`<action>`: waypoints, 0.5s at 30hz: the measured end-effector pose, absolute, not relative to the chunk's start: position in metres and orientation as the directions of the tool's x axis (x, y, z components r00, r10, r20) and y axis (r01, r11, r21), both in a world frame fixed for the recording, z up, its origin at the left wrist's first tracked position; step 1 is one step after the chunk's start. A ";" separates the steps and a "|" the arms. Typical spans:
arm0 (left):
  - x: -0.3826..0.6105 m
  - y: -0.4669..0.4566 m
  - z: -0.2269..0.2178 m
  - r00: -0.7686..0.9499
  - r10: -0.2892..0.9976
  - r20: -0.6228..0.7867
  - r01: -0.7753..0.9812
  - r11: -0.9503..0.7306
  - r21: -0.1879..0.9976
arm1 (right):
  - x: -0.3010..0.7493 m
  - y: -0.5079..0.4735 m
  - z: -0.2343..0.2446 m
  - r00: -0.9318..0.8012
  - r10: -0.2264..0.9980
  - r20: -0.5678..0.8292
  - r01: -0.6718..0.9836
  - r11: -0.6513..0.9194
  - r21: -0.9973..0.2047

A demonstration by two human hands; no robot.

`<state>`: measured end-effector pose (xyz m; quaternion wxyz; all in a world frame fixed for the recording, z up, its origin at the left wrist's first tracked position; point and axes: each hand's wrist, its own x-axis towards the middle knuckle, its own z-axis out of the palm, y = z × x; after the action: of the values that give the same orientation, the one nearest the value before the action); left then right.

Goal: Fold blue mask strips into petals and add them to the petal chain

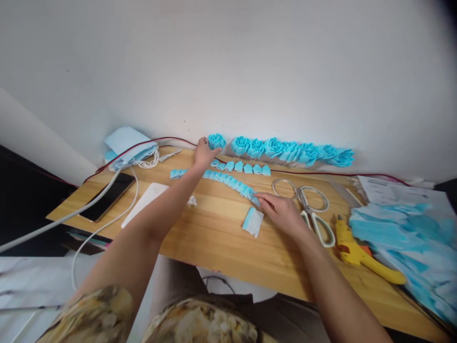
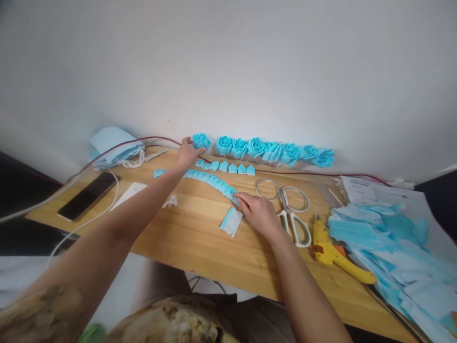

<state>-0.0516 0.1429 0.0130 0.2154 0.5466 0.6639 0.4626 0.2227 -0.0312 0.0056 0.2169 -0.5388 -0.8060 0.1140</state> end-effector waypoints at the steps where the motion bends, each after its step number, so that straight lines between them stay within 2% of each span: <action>1: -0.048 0.146 0.009 -0.312 0.925 0.217 0.526 -0.022 0.850 | 0.223 -0.031 0.005 -0.328 0.918 0.223 0.817 0.394 -0.422; 6: -0.035 0.152 0.001 -0.370 0.881 0.296 0.539 -0.056 0.840 | 0.222 -0.030 0.003 -0.355 0.906 0.229 0.807 0.421 -0.414; 11: -0.029 0.153 0.005 -0.391 0.874 0.289 0.557 -0.025 0.830 | 0.222 -0.030 0.001 -0.362 0.910 0.204 0.807 0.416 -0.420; 15: -0.029 0.159 0.016 -0.378 0.850 0.367 0.549 -0.113 0.828 | 0.222 -0.031 0.000 -0.360 0.913 0.193 0.812 0.409 -0.416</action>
<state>-0.0291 0.1593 0.0164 0.1455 0.5383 0.6499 0.5165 0.2219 -0.0307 0.0003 0.2001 -0.5290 -0.8151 0.1255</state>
